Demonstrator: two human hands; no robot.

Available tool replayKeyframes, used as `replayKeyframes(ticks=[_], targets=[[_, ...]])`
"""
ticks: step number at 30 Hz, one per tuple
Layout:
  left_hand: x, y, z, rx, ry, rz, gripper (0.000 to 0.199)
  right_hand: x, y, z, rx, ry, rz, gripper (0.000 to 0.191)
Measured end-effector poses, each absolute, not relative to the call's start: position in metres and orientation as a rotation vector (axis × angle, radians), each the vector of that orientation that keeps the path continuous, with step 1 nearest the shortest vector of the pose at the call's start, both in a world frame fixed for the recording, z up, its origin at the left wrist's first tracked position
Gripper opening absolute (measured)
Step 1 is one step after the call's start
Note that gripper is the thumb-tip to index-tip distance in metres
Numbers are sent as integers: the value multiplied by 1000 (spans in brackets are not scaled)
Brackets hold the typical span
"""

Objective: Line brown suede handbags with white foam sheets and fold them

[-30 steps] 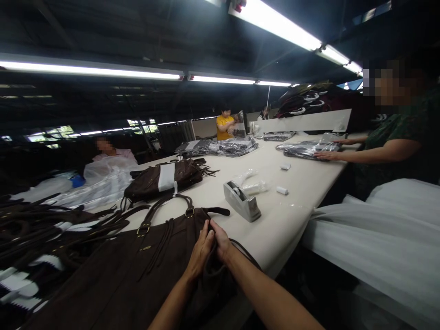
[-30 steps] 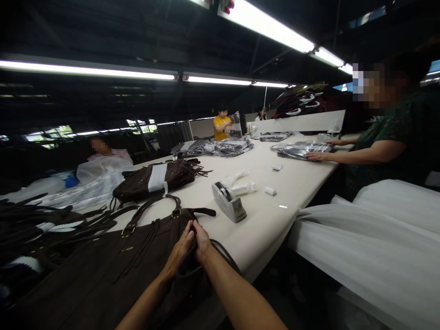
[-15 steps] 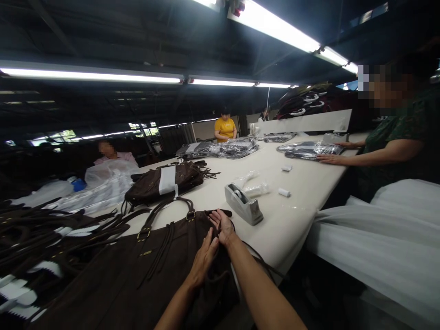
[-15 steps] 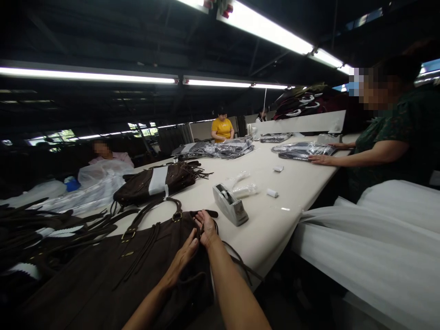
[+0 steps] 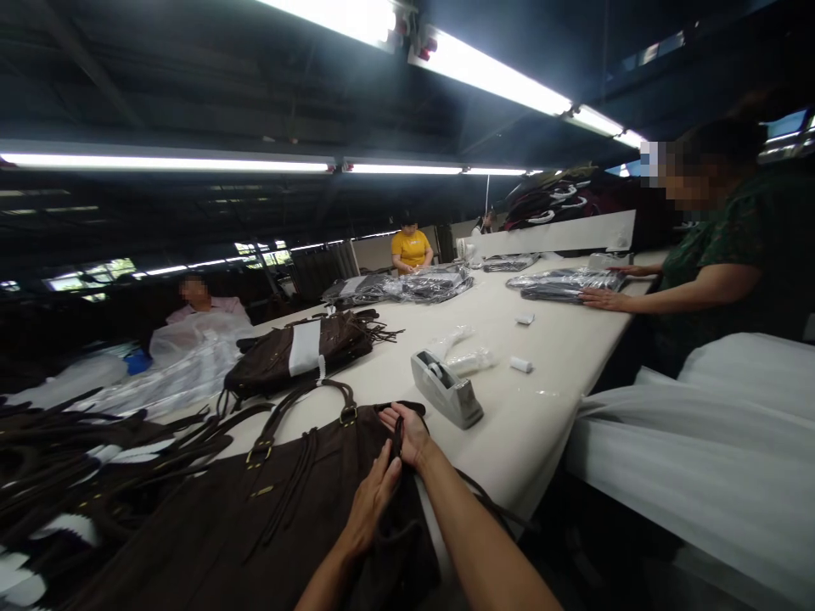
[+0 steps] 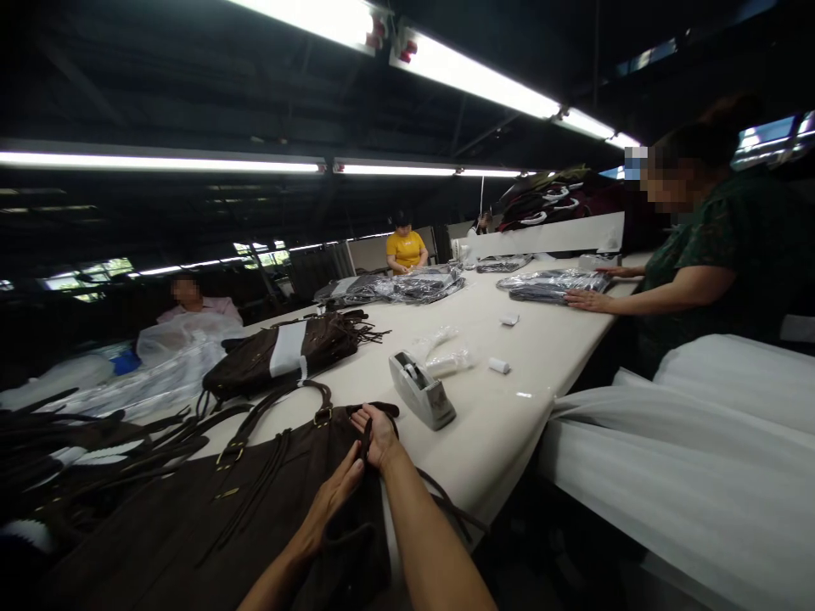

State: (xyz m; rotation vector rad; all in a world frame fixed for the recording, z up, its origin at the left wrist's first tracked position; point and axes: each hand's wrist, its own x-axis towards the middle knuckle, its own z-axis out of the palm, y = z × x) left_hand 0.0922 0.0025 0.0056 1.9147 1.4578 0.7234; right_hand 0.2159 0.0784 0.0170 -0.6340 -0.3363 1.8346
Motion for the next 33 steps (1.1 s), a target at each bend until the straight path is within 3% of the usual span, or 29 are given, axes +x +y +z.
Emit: replayKeyframes(ticks=[8,14,25,28,33], targets=[[96,18,7,2156,1669,802,41,213,76,15,-639,-370,1796,29],[102,29,-8,2377,1709,769,68,217,65,22,-629,-306,1814,36],[107,25,-5,2453,1737,412,67,232,-46,31,-688,-427,1876,26],[111,24,-4,2460,1775,382,73,233,-87,29,-771,-615,1728,25],[114,22,-5,2488,1822,372,76,223,-117,23,-1041,-832,1373,39]])
